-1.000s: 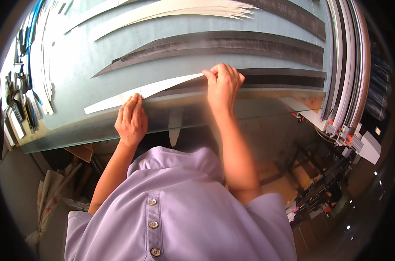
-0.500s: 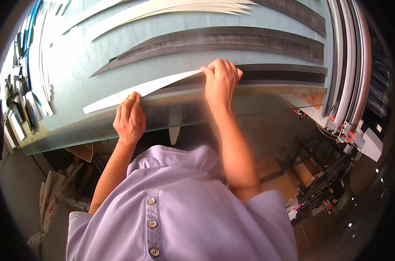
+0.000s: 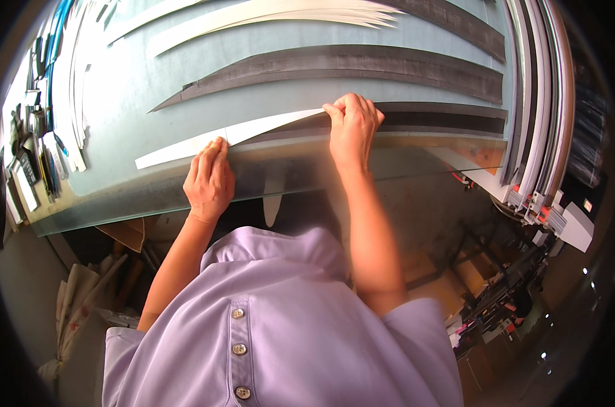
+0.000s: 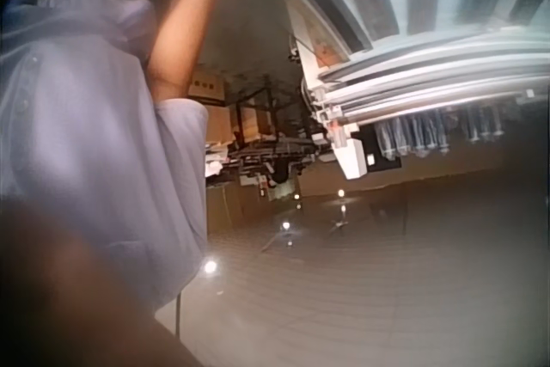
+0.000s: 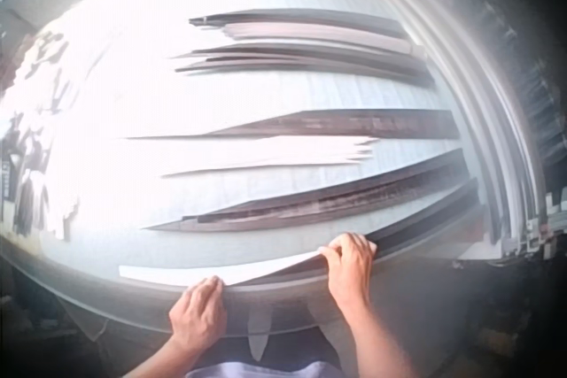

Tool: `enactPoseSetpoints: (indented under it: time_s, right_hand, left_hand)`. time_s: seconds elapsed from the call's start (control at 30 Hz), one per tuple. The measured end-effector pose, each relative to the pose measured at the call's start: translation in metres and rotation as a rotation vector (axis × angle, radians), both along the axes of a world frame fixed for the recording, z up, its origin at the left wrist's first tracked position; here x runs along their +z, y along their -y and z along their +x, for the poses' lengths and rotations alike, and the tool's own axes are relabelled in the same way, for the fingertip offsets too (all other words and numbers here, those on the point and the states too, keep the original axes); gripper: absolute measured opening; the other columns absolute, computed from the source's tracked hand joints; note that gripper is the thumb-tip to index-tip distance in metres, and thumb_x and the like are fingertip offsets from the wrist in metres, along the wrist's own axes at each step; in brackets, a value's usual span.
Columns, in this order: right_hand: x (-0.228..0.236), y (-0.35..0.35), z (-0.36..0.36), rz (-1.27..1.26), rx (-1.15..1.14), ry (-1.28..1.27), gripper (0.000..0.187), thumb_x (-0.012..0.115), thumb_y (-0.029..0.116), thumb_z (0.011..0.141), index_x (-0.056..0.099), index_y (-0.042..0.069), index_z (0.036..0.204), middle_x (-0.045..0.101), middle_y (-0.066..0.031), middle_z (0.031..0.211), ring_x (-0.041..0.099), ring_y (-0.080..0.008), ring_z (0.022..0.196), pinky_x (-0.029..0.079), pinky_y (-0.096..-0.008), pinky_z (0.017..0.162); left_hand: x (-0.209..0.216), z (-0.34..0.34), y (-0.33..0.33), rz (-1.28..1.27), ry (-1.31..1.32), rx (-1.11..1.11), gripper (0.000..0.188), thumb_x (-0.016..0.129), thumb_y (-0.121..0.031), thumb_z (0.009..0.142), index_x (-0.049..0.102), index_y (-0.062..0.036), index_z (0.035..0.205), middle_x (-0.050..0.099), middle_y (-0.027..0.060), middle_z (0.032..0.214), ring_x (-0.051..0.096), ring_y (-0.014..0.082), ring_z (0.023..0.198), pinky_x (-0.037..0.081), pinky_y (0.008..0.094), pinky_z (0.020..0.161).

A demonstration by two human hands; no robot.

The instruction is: The person repeatedly peels thin white strips from the surface of long, dark, curved objects laid on a workbench. The person handles the strips and the objects by hand, placing the peeled strips aside on the table.

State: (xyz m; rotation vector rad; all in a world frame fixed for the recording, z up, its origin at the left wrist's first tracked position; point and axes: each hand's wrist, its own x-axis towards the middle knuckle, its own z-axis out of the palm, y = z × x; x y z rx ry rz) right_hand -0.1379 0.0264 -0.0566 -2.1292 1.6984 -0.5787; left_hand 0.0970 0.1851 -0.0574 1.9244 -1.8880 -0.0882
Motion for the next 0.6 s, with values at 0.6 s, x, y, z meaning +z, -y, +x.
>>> enactPoseSetpoints:
  time_s: [0.6]
  right_hand:
    - [-0.0018, -0.0007, 0.0052, -0.025, -0.018, -0.036, 0.026, 0.080, 0.015, 0.083, 0.056, 0.007, 0.080, 0.064, -0.0058, 0.081, 0.057, -0.0281, 0.082, 0.037, -0.0411, 0.085]
  left_hand:
    - [0.0067, -0.0002, 0.0065, -0.051, 0.072, -0.002, 0.033, 0.062, 0.003, 0.081, 0.070, 0.0020, 0.113, 0.068, 0.0095, 0.113, 0.070, 0.0259, 0.103, 0.058, 0.0326, 0.087]
